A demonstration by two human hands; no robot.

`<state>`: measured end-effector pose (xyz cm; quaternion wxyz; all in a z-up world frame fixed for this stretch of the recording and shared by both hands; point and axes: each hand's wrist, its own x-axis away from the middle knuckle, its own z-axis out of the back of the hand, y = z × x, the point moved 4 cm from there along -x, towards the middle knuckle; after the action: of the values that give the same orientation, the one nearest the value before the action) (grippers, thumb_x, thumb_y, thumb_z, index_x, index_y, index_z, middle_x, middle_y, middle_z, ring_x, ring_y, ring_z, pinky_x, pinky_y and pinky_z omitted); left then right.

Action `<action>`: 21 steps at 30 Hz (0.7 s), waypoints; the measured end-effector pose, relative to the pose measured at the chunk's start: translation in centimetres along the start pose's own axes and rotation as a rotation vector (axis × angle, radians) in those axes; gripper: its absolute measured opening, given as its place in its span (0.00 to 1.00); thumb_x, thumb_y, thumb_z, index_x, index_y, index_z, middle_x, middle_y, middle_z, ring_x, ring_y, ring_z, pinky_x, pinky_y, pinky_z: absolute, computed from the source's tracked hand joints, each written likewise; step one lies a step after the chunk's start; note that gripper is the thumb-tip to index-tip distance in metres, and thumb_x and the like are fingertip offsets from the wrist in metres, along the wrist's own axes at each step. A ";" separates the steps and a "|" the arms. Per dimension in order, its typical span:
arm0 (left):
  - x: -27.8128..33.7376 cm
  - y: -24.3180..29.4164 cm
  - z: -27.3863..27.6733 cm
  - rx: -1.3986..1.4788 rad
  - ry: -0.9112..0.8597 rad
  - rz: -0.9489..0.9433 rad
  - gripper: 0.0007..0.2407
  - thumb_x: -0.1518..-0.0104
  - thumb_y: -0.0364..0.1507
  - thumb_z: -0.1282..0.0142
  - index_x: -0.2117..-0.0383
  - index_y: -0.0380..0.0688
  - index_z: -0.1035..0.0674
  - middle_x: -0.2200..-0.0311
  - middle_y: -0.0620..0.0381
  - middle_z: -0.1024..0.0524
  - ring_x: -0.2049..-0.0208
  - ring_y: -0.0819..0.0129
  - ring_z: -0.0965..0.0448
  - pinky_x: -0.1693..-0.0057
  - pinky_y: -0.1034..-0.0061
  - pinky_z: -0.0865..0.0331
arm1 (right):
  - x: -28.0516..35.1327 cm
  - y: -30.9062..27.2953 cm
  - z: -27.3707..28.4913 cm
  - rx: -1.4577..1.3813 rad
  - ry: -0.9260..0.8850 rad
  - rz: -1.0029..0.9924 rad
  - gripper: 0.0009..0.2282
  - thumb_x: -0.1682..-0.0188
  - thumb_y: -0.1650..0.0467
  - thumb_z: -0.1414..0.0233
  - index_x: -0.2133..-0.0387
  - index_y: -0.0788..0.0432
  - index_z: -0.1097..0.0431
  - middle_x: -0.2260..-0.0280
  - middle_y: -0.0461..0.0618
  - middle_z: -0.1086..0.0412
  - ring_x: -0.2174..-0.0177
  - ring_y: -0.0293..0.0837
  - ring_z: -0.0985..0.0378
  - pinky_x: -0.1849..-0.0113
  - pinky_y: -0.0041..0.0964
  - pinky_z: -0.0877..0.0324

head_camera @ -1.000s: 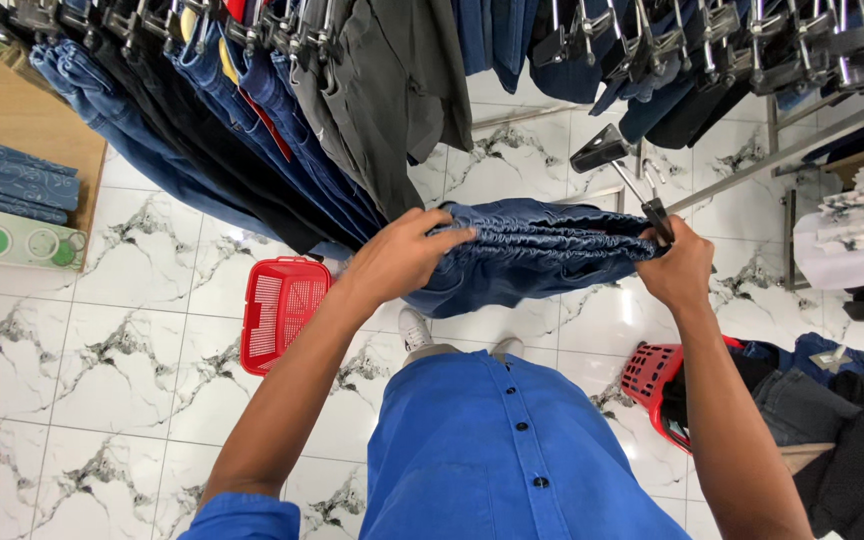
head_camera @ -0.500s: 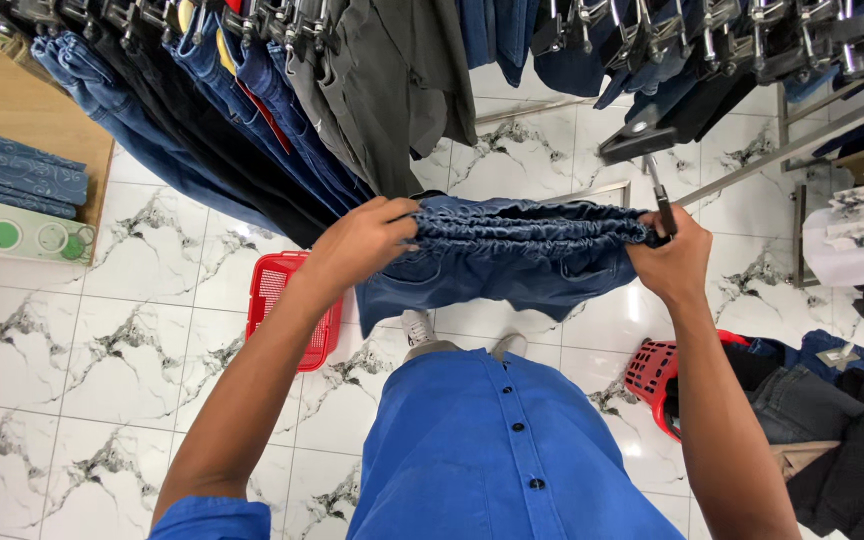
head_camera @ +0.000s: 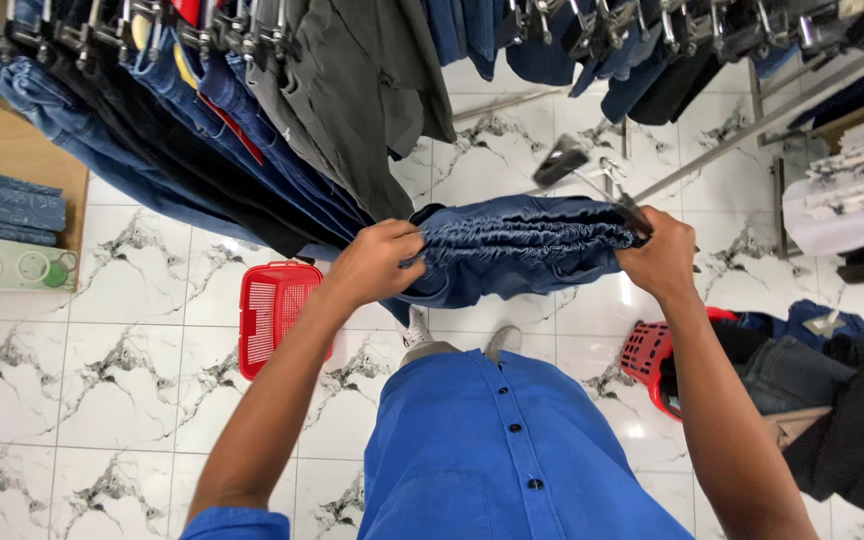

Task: The person picks up clothing items including pants and shirts, places them onto hangers, and hangs them on a metal rack.

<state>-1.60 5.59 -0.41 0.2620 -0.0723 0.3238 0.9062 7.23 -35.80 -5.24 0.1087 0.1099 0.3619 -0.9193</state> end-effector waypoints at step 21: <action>-3.1 8.0 5.6 0.225 -0.003 0.122 0.28 0.38 0.26 0.38 0.31 0.48 0.37 0.47 0.40 0.27 0.48 0.35 0.23 0.46 0.39 0.26 | 2.2 -9.5 -2.2 -0.474 -0.485 -0.131 0.07 0.43 0.69 0.46 0.71 0.54 0.27 0.87 0.37 0.39 0.77 0.30 0.39 0.74 0.28 0.41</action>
<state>-2.92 2.48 9.28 0.2134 -0.0212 0.4266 0.8786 2.81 -27.78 -1.33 0.1549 -0.1634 0.5355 -0.8140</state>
